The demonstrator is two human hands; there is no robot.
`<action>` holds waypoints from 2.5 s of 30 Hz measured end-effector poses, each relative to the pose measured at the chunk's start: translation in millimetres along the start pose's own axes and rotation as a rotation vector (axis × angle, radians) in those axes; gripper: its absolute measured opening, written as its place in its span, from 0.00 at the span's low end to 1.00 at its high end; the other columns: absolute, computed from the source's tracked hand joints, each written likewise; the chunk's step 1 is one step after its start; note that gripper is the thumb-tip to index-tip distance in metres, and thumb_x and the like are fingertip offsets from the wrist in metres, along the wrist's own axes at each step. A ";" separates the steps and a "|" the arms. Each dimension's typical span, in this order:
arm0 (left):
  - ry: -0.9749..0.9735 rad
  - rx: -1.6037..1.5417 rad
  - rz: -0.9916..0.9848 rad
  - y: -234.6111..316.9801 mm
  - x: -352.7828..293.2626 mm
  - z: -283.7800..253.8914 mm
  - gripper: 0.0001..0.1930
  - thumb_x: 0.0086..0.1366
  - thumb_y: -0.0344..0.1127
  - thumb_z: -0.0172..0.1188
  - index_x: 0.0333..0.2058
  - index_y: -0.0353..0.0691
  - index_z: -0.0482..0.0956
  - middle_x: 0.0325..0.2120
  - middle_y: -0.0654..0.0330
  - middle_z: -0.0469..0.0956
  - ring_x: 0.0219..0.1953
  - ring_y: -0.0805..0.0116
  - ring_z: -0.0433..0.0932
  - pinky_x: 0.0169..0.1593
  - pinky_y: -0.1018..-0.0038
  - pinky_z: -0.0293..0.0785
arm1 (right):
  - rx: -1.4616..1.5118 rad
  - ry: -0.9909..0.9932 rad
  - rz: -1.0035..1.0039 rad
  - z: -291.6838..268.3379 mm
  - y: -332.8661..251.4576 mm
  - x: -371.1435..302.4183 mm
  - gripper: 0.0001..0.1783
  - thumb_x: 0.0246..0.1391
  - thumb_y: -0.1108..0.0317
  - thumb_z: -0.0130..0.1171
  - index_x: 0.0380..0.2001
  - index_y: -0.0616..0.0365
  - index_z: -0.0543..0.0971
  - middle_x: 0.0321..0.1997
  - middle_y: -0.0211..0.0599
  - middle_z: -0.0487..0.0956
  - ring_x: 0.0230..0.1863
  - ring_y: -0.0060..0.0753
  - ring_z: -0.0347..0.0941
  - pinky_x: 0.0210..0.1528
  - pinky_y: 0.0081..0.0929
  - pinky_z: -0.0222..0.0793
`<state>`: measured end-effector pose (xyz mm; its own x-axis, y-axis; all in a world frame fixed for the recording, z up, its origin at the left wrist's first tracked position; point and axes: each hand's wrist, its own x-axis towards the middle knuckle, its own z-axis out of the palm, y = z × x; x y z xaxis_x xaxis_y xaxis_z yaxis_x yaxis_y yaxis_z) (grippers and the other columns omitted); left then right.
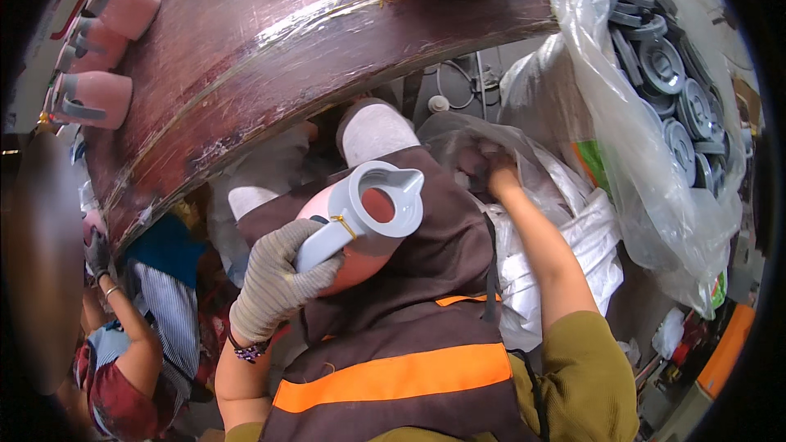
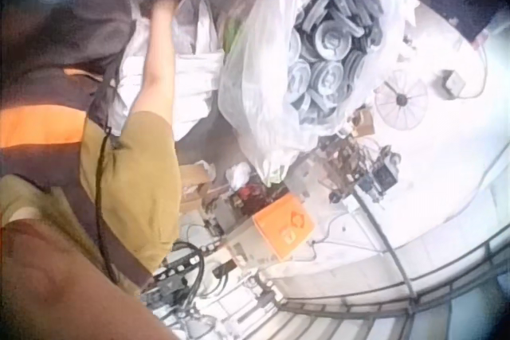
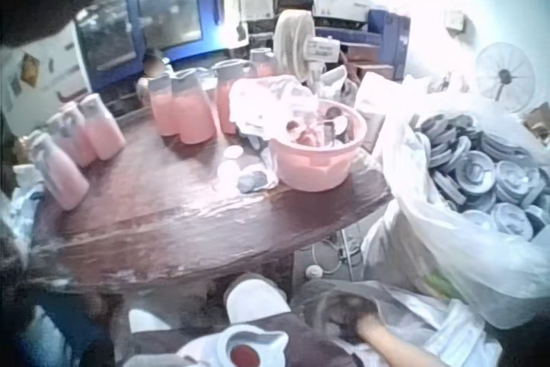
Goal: The person assembles pink pitchers by attaching grey lids and securing them with rubber bands. The person picks up a pitcher, places a lid on top, and then wraps a rubber band around the lid and pitcher body to hold it in place.
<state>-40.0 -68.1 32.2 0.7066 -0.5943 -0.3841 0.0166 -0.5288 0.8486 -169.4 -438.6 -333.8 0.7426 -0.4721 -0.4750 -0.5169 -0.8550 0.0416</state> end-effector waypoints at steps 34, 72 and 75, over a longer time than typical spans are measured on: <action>-0.045 0.158 0.268 -10.2 -6.2 28.1 0.17 0.56 0.39 0.63 0.42 0.38 0.78 0.30 0.47 0.79 0.32 0.46 0.79 0.37 0.63 0.74 | 1.003 0.253 -0.783 -244.6 -122.9 -182.7 0.47 0.42 0.49 0.71 0.60 0.59 0.62 0.65 0.60 0.60 0.64 0.60 0.61 0.63 0.44 0.58; -0.298 -0.359 0.217 -65.0 16.0 -40.6 0.14 0.53 0.38 0.68 0.34 0.35 0.79 0.23 0.64 0.76 0.28 0.79 0.72 0.34 0.76 0.70 | 0.059 0.176 -1.352 -358.6 -143.8 -153.8 0.50 0.29 0.40 0.72 0.58 0.49 0.71 0.56 0.43 0.74 0.58 0.45 0.69 0.59 0.44 0.62; 0.156 -0.029 0.439 -57.9 2.7 3.0 0.18 0.54 0.42 0.68 0.39 0.38 0.80 0.26 0.50 0.79 0.29 0.55 0.80 0.33 0.66 0.74 | 0.208 0.167 -0.991 -324.3 -134.8 -139.8 0.51 0.34 0.31 0.67 0.54 0.58 0.71 0.40 0.48 0.80 0.41 0.51 0.78 0.42 0.38 0.72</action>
<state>-41.1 -40.9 -19.0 0.7490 -0.6588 0.0711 -0.2894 -0.2287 0.9295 -65.4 -327.0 12.1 0.9176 0.3886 -0.0840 0.3092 -0.8303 -0.4636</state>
